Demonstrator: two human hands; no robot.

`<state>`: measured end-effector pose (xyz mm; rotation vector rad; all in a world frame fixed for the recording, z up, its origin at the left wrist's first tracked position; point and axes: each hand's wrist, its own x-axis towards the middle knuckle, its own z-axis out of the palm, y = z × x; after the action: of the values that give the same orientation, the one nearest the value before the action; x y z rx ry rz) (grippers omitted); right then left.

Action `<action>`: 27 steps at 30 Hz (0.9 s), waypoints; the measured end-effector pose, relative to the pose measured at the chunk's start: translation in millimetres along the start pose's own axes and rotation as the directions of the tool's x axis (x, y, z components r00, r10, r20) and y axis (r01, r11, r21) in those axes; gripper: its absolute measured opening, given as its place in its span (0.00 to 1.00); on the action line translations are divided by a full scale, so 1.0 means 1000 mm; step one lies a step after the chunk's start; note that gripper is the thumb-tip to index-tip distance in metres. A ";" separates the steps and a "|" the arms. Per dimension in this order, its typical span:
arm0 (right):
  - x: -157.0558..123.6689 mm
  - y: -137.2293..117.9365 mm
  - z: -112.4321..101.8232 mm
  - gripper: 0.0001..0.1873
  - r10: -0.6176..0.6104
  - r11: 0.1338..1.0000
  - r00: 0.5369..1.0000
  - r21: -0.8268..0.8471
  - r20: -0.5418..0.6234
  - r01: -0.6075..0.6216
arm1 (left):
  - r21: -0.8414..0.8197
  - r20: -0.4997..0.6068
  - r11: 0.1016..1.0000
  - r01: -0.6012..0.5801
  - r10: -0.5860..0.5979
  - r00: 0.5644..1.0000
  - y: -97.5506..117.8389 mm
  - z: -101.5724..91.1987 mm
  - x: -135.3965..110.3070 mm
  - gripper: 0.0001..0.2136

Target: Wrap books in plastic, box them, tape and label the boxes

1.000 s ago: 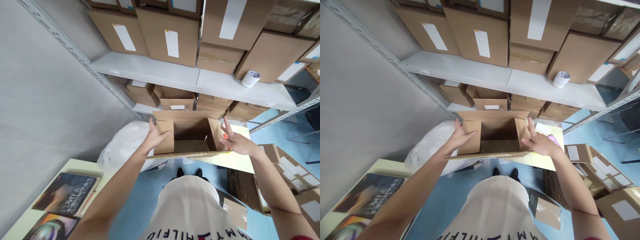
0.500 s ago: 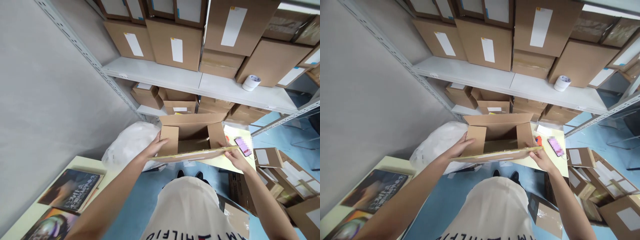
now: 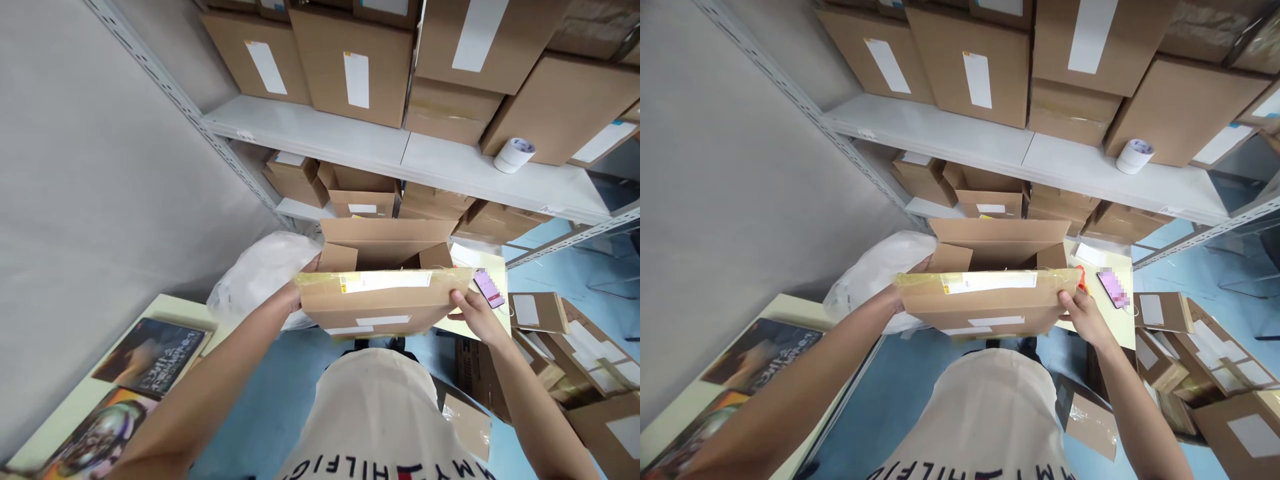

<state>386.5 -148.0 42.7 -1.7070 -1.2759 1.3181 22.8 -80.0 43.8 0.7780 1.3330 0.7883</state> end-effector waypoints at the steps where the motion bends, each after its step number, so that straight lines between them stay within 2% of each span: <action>1: -0.004 0.000 0.000 0.40 -0.003 1.000 1.000 -0.001 -0.004 0.003 | -0.055 -0.012 0.996 0.075 -0.076 0.997 0.000 0.000 -0.003 0.21; 3: -0.009 0.002 0.001 0.41 -0.025 1.000 0.999 -0.009 -0.021 0.025 | -0.130 -0.043 0.982 0.140 -0.146 0.988 0.001 0.002 -0.005 0.19; 5: -0.007 0.006 0.002 0.42 -0.065 0.997 0.997 -0.032 -0.039 0.063 | -0.144 -0.039 0.978 0.149 -0.156 0.987 0.001 0.004 -0.004 0.21; 8: 0.001 0.015 0.004 0.40 -0.119 0.990 0.992 -0.079 -0.043 0.115 | -0.048 0.020 0.998 0.028 -0.028 0.999 0.000 0.004 0.002 0.29; 11: 0.009 0.022 0.006 0.37 -0.146 0.987 0.989 -0.071 -0.040 0.143 | 0.033 0.048 0.992 -0.120 0.118 0.992 -0.001 0.003 0.007 0.40; 15: 0.022 0.026 0.005 0.39 -0.153 0.987 0.985 -0.058 -0.076 0.148 | -0.010 0.086 0.987 -0.161 0.161 0.983 0.001 0.007 0.017 0.48; 18: 0.030 0.026 0.001 0.40 -0.151 0.987 0.984 -0.061 -0.095 0.146 | -0.023 0.109 0.985 -0.170 0.171 0.979 0.004 0.011 0.027 0.49; 22: 0.033 0.033 -0.004 0.40 -0.174 0.977 0.979 -0.146 -0.102 0.159 | -0.009 0.134 0.966 -0.259 0.258 0.957 0.006 0.013 0.035 0.48; 24: 0.031 0.037 -0.005 0.40 -0.200 0.962 0.975 -0.207 -0.098 0.176 | 0.006 0.142 0.956 -0.293 0.289 0.947 0.004 0.012 0.034 0.49; 27: 0.024 0.043 -0.006 0.38 -0.238 0.933 0.968 -0.297 -0.079 0.205 | 0.049 0.118 0.958 -0.282 0.275 0.954 -0.002 0.007 0.023 0.49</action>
<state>406.7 -139.5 -1.8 -1.7385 -1.6012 0.9261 31.5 -62.4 30.6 1.0631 1.1688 0.9136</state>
